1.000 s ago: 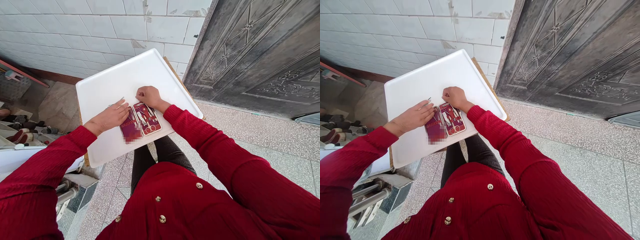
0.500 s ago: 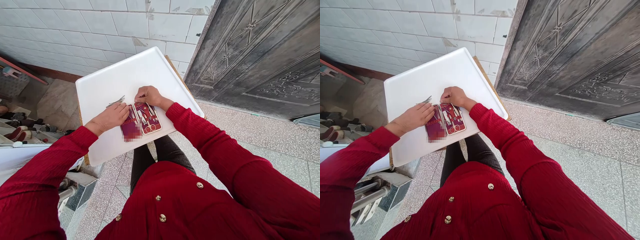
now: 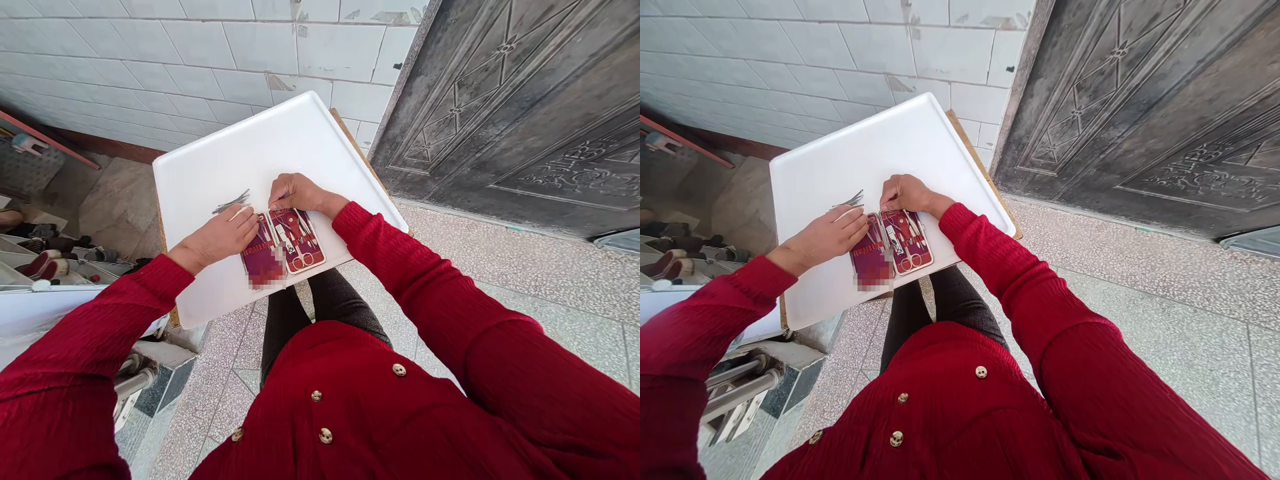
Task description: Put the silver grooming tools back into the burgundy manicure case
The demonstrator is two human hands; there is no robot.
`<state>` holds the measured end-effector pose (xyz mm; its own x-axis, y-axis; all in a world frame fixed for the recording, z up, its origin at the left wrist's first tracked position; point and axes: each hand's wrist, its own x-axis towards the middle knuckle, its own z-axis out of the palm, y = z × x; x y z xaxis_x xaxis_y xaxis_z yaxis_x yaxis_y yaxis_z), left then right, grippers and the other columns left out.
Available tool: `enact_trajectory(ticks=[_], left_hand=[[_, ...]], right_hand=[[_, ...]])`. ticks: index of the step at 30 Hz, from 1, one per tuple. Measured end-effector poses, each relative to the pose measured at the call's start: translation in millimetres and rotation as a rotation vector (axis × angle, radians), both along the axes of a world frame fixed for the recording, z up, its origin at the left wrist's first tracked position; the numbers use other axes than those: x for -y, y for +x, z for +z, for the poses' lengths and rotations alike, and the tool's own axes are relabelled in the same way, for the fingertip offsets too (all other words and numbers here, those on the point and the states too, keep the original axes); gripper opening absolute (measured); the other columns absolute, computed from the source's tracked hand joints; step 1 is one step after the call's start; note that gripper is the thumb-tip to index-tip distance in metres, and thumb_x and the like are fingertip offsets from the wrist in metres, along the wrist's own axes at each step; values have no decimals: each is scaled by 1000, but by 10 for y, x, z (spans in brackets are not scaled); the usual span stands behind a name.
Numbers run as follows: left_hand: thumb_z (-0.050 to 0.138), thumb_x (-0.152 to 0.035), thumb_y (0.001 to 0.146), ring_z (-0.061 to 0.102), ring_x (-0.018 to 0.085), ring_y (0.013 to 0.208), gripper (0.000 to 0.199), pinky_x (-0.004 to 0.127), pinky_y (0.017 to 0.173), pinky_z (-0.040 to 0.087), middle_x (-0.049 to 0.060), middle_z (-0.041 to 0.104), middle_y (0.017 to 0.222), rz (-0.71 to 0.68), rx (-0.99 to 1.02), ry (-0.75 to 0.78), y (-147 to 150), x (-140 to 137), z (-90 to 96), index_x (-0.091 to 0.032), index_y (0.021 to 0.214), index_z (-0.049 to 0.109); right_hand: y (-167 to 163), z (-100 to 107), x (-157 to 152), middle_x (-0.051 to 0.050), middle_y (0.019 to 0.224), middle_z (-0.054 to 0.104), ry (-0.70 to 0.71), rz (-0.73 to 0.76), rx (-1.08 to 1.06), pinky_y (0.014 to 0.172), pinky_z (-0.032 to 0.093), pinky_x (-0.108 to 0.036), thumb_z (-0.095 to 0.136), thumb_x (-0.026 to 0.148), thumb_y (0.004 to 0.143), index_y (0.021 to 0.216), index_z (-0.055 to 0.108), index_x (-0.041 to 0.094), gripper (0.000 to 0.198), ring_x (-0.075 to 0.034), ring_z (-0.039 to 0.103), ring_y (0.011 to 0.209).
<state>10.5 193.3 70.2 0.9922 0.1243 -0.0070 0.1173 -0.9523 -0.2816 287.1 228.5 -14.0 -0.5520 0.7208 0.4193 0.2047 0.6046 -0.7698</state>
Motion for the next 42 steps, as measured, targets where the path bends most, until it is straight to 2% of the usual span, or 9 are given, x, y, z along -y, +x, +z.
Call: enact_trajectory(ticks=[6, 13, 16, 18, 20, 23, 30, 34, 42], left_hand=[[52, -7, 100, 66, 29, 129, 35, 57, 117, 52, 16, 76, 128, 12, 74, -152, 78, -47, -46, -17, 124, 75], [40, -4, 104, 67, 28, 129, 40, 53, 111, 56, 16, 75, 129, 37, 77, -23, 6, -27, -27, -14, 129, 70], [42, -13, 108, 68, 28, 127, 35, 50, 108, 57, 16, 75, 131, 163, 174, 5, -93, 57, -51, -15, 130, 68], [46, -21, 110, 69, 26, 125, 30, 47, 106, 58, 13, 74, 131, 283, 280, -18, -140, 136, -85, -19, 127, 69], [47, -24, 110, 68, 25, 126, 28, 46, 107, 57, 11, 74, 132, 336, 332, -58, -152, 202, -118, -23, 125, 70], [48, -20, 108, 63, 25, 134, 29, 48, 112, 54, 10, 71, 138, 288, 271, -99, -99, 228, -144, -24, 126, 70], [55, -5, 101, 60, 23, 138, 30, 44, 119, 48, 9, 74, 131, 132, 66, 1, 129, 96, -18, -20, 118, 74], [59, 1, 95, 61, 20, 137, 33, 40, 124, 41, 7, 76, 131, 119, 32, -110, 198, 52, 83, -22, 113, 75], [48, 0, 97, 60, 21, 137, 36, 42, 123, 42, 8, 76, 126, 176, 18, -231, 252, -24, 105, -23, 106, 75]], right_hand=[[-4, 20, 21, -6, 88, 76, -21, 1, -4, 88, 49, -37, 74, 51, 94, 85, 83, 17, 36, -19, 63, 88], [-14, 41, 47, -5, 87, 76, -58, -40, 17, 88, 49, -37, 76, 48, 91, 84, 83, 19, 31, -20, 63, 89], [-20, 43, 55, -5, 87, 76, -71, -56, 18, 87, 48, -37, 77, 46, 90, 85, 83, 19, 28, -20, 63, 89], [-21, 44, 61, -5, 88, 77, -79, -61, 16, 87, 48, -38, 78, 45, 89, 85, 83, 19, 27, -21, 63, 90], [-18, 47, 66, -5, 87, 76, -86, -62, 14, 86, 48, -38, 79, 45, 88, 84, 83, 20, 27, -22, 63, 90], [-11, 52, 71, -6, 85, 76, -88, -63, 6, 86, 48, -38, 79, 46, 88, 83, 83, 20, 27, -22, 63, 90], [-10, 63, 84, -5, 84, 76, -82, -58, 19, 88, 48, -38, 78, 46, 89, 85, 83, 19, 28, -20, 62, 89], [-18, 73, 103, -5, 85, 76, -84, -63, 19, 89, 49, -38, 78, 45, 89, 84, 83, 20, 26, -20, 63, 89], [-35, 131, 148, -5, 85, 76, -112, -77, 28, 91, 49, -40, 78, 43, 88, 82, 82, 21, 24, -21, 63, 90]])
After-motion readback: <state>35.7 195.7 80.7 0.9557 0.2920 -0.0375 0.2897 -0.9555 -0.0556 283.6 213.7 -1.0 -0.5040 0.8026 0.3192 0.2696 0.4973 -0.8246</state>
